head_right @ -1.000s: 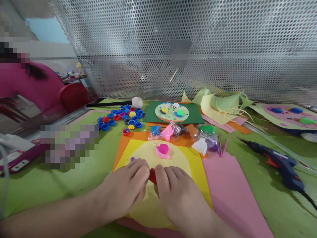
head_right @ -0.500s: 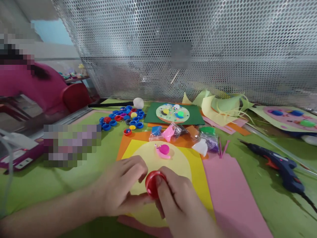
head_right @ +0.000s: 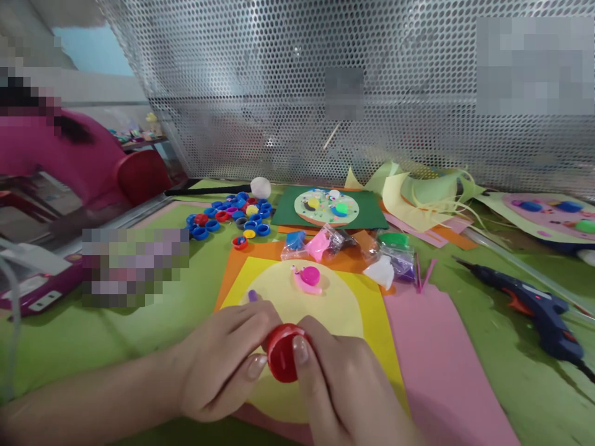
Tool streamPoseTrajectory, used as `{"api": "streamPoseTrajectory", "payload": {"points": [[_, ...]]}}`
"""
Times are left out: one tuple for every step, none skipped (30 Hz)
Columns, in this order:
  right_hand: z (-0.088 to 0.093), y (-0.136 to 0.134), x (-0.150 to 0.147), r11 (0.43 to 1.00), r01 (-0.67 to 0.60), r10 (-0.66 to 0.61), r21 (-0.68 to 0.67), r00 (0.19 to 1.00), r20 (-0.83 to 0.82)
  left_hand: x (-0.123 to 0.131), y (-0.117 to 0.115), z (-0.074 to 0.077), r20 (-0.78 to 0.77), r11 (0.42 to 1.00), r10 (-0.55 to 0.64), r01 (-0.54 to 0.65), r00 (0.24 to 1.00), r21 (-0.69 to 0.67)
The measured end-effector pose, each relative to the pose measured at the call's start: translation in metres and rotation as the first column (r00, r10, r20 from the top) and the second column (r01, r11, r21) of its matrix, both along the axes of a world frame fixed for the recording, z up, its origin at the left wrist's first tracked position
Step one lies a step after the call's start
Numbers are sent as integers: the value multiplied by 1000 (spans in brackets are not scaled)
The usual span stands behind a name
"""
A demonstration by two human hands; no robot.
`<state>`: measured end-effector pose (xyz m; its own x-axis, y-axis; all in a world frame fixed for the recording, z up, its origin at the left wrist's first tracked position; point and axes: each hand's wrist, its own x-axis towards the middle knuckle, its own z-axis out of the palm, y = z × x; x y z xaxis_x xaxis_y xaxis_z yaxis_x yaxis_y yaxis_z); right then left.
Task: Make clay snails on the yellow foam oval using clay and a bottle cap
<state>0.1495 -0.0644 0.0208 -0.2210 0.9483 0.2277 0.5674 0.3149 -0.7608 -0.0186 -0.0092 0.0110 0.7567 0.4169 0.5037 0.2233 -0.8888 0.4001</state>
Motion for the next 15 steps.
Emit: {"api": "streamPoseTrajectory", "payload": {"points": [[0,0,0,1000,2,-2,10,1000,2,0,0,0,4,1000,-11,11,1000,-4],[0,0,1,1000,0,0,12,1000,0,0,1,0,14,1000,-14,15,1000,-14],[0,0,1,1000,-4,4,11,1000,-8,0,1,0,24,999,-14,15,1000,-33],[0,0,0,1000,-13,13,0,1000,-23,0,2,0,34,998,-13,15,999,-57],[0,0,0,999,-26,25,-21,999,-43,0,2,0,33,996,-13,16,999,-82],[-1,0,0,998,-43,40,-51,997,-69,-1,2,0,27,995,-18,21,999,-101],[-2,1,-1,994,-61,51,-91,994,-101,-1,1,0,18,993,-31,33,999,-110],[-3,1,-1,988,-76,58,-138,989,-133,-1,1,0,5,993,-48,48,999,-112],[-4,2,-1,979,-90,60,-182,985,-160,-2,0,0,-6,992,-57,56,998,-112],[-6,3,0,970,-100,60,-220,981,-183,-2,0,1,-4,992,-48,47,999,-115],[-8,4,1,961,-112,60,-251,977,-205,-3,0,3,10,991,-23,24,1000,-131],[-10,5,2,953,-125,60,-278,972,-229,-4,1,5,32,984,14,-8,999,-176],[-12,7,3,944,-133,54,-302,966,-254,-6,3,7,50,966,51,-36,997,-256],[-13,9,4,935,-135,40,-328,958,-283,-8,7,11,75,935,76,-45,994,-351],[-14,11,5,924,-135,17,-357,949,-314,-10,13,15,104,883,98,-38,990,-468]]}}
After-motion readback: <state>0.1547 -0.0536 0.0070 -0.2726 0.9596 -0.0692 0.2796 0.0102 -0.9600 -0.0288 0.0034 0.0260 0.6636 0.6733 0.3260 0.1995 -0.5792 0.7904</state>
